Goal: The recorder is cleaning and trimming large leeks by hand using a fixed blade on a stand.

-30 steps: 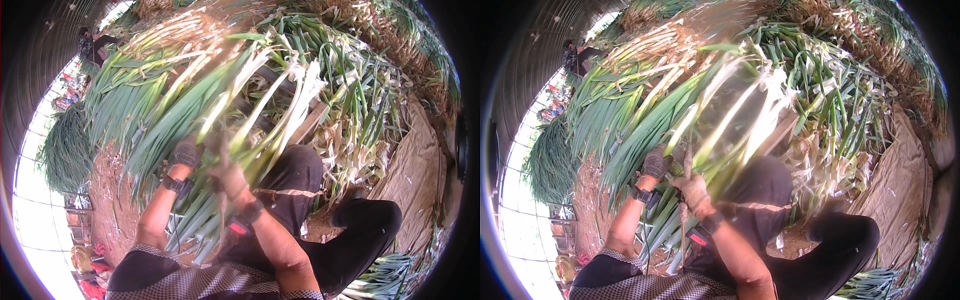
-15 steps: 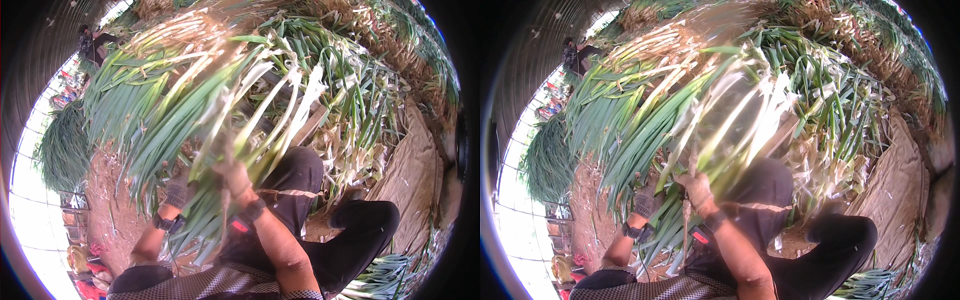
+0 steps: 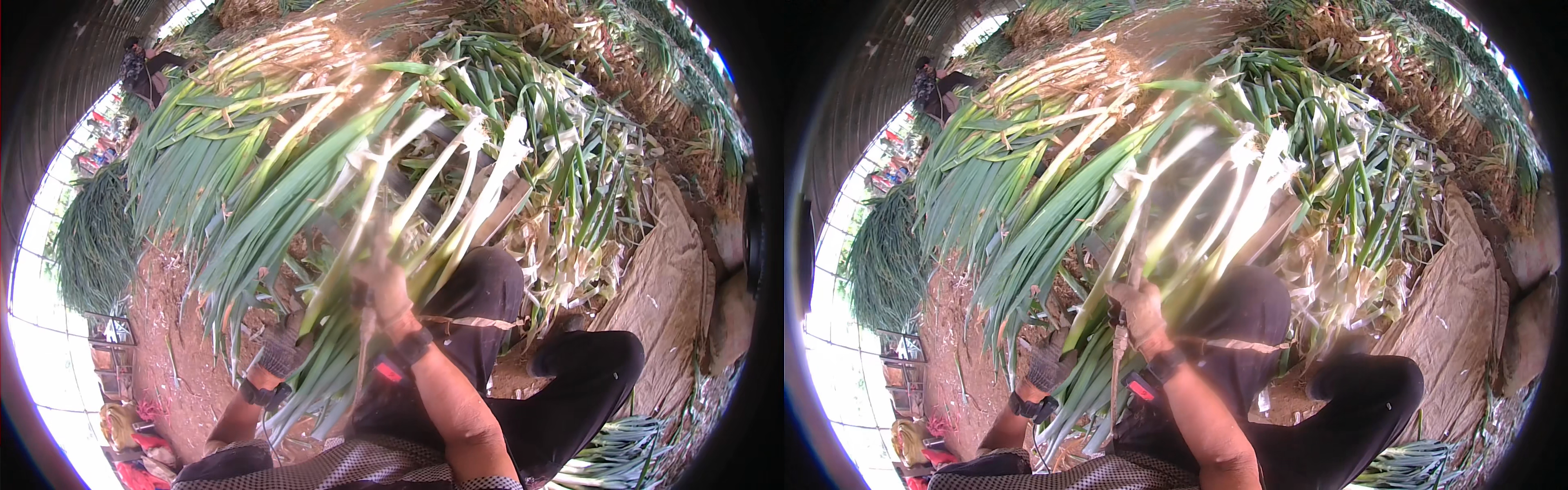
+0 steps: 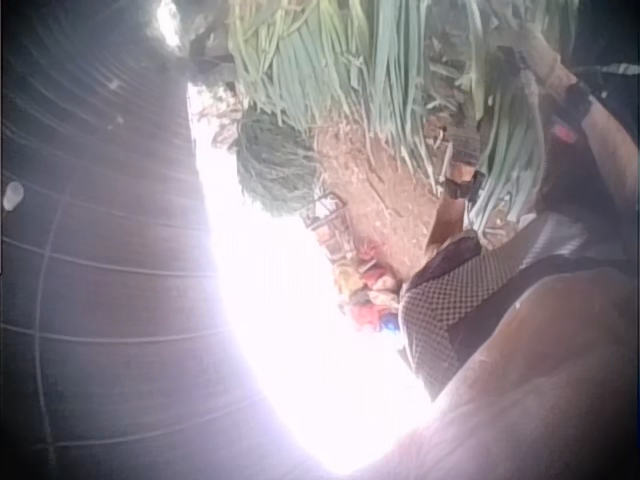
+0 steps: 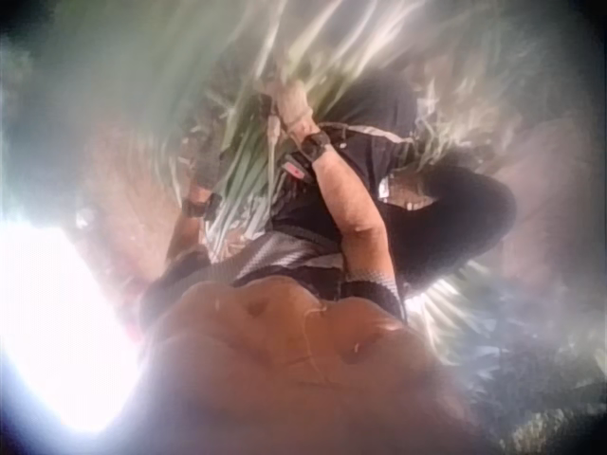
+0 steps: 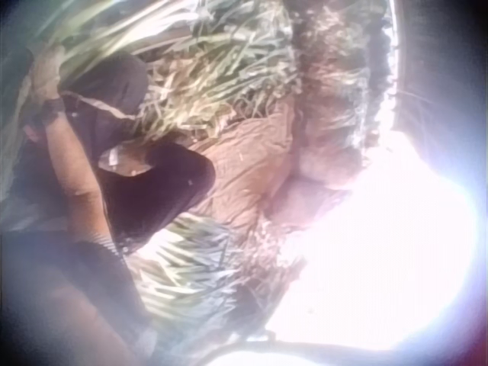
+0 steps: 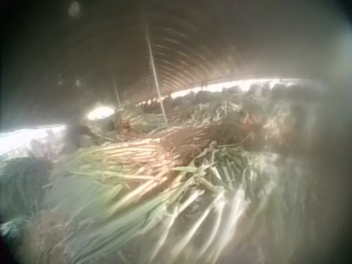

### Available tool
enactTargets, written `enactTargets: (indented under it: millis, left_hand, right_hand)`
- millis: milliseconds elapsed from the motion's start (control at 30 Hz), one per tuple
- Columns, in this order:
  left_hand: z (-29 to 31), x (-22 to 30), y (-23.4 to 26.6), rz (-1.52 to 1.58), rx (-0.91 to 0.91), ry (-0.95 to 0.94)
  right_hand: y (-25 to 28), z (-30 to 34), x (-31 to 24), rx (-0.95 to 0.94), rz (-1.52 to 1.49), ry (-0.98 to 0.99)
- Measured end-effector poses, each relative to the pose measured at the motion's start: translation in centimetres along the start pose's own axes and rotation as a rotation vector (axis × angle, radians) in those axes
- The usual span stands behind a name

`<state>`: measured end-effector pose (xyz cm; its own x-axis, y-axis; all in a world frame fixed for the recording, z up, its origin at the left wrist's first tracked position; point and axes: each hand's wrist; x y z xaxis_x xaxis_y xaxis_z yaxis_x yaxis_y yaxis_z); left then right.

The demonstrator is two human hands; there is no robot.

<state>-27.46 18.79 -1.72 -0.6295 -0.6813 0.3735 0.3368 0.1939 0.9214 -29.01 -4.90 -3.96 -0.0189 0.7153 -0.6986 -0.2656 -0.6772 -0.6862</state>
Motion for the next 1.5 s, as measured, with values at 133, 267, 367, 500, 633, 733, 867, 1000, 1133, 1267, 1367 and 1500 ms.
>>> enactTargets:
  millis: [133,267,367,500,633,733,867,1000,1133,1267,1367,1500]
  left_hand:
    - [1.4,-2.1,-0.4,-0.234,0.074,-0.149]
    - [0.9,-3.5,-0.4,-0.144,-0.011,-0.081]
    - [0.1,-3.7,0.6,-0.087,-0.040,-0.095]
    - [0.0,-5.7,0.7,0.140,-0.195,-0.035]
    - [-0.7,-5.0,1.5,0.365,-0.318,0.001]
    - [-0.7,-6.4,2.5,0.415,-0.368,0.014]
    - [-1.8,-6.1,3.1,-0.101,-0.233,-0.455]
    - [-1.8,-5.5,3.8,0.174,-0.296,-0.312]
    - [-1.9,-5.1,3.8,0.450,-0.408,-0.007]
    - [-1.4,-3.9,4.0,0.620,-0.327,0.102]
    - [-0.9,-5.2,3.6,0.612,-0.312,0.072]
    - [-1.4,-3.5,3.5,0.603,-0.331,0.056]
  right_hand:
    - [-1.0,0.4,-1.0,0.087,0.019,-0.013]
    - [-0.8,0.2,-0.5,0.125,0.037,0.021]
    - [-1.2,0.8,-1.5,0.157,0.025,-0.004]
    - [-0.5,0.0,-0.3,0.093,0.083,0.099]
    - [-0.3,-1.4,-0.8,0.051,0.171,0.124]
    - [-1.9,-1.4,-2.4,0.083,-0.061,-0.152]
    - [-1.6,-1.8,-2.4,0.064,-0.101,-0.160]
    - [-1.8,-2.6,-2.0,0.097,-0.112,-0.143]
    - [-1.7,-2.7,-1.9,0.126,-0.107,-0.124]
    - [-1.5,-2.5,-1.7,0.096,-0.054,-0.184]
    - [-1.7,-2.0,-1.7,0.075,-0.062,-0.215]
    - [-0.1,-1.5,-0.8,-0.004,-0.288,-0.167]
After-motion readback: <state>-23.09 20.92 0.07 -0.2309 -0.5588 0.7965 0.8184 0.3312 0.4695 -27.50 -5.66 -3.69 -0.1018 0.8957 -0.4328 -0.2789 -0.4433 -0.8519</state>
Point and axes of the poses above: each hand's wrist, its own z-axis away from the middle knuckle, its own y-axis out of the back of the hand, x = y × z, and after that the axes turned 10 degrees about -x, right-handed
